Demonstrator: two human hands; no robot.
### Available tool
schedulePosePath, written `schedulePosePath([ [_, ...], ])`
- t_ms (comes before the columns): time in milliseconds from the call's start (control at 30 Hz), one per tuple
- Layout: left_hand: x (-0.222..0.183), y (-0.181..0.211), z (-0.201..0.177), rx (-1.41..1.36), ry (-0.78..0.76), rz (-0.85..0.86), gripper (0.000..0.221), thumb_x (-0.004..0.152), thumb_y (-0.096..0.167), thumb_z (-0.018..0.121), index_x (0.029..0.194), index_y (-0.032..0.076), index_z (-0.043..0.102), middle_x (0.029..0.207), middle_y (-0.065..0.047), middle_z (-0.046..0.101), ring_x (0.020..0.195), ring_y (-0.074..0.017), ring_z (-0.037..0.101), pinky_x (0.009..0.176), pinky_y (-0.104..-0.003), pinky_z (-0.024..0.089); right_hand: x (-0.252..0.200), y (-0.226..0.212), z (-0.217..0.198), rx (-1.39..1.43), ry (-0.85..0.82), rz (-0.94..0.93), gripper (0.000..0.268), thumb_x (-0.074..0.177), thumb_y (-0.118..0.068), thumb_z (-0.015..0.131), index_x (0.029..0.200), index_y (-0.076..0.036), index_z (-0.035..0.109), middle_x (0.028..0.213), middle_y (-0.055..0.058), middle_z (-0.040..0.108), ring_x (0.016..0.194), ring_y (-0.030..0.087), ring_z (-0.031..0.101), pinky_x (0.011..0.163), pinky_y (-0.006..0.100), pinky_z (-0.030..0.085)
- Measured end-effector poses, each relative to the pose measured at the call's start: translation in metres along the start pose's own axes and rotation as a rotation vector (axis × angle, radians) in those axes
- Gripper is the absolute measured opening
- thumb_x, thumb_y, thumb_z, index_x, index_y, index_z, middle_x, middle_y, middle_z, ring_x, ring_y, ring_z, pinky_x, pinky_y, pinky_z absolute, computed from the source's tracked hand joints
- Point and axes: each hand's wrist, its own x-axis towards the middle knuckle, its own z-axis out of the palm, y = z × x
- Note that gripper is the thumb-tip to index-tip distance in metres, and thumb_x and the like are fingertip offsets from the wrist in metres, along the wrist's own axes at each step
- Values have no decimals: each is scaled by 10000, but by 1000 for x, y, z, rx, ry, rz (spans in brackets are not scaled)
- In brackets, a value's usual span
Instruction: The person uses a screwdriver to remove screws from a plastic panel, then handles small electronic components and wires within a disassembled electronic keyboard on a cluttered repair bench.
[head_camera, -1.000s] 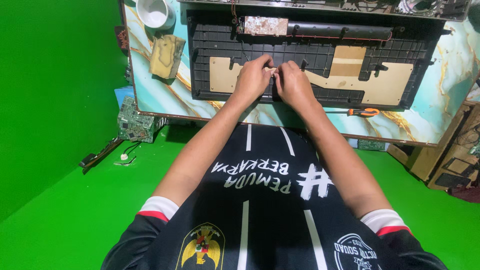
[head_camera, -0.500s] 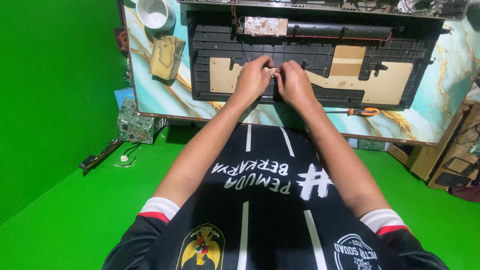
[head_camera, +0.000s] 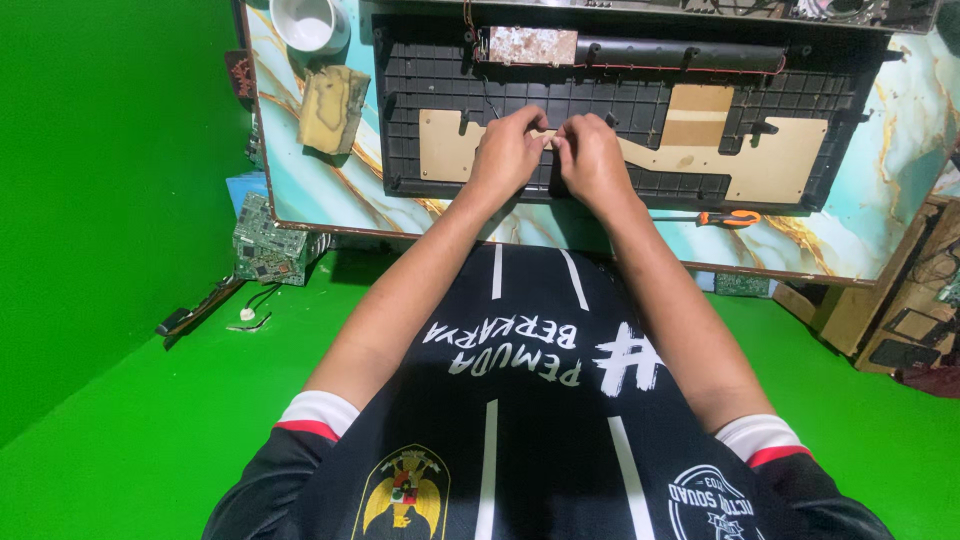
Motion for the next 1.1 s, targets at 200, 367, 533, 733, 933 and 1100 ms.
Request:
schedulePosePath([
  [200,1,-3,0,-7,-28,-44,168,846,82,765,979,50,668,673,-151,634,621,-313,653,606,-395,506,6,9,-1,15,-37,76,90,902,-36,753,898,19,682,868,201,676,864,399,653,785,478,512],
  [367,3,-2,0,-7,-38,-95,159,853,99,768,972,53,674,639,-142,618,598,-305,644,601,-397,500,10,1,-5,32,-59,138,94,897,-52,762,913,23,706,869,205,687,822,371,670,747,453,526],
  [533,3,0,0,21,-72,-134,149,859,110,753,974,59,673,643,-118,649,612,-281,681,610,-390,504,17,-7,-8,83,-90,327,109,906,-78,751,922,20,706,870,208,701,824,347,705,762,434,542],
  [733,2,-1,1,-24,-6,-32,168,841,85,762,973,44,667,761,-144,700,680,-304,701,632,-391,530,12,-4,-8,20,-45,130,77,888,-31,750,889,28,701,882,213,703,877,399,678,809,468,526],
  [933,4,-5,4,-11,-21,-89,160,845,82,762,975,47,674,715,-163,678,667,-314,699,630,-394,528,5,1,-3,6,-16,53,79,903,-16,737,903,31,673,896,219,680,902,422,652,815,490,510],
  [1100,2,-9,7,-17,19,-39,131,853,53,738,972,54,683,725,-173,670,686,-340,686,631,-398,531,5,1,2,-34,-28,10,76,893,1,718,912,42,657,886,240,655,898,441,630,815,504,502],
])
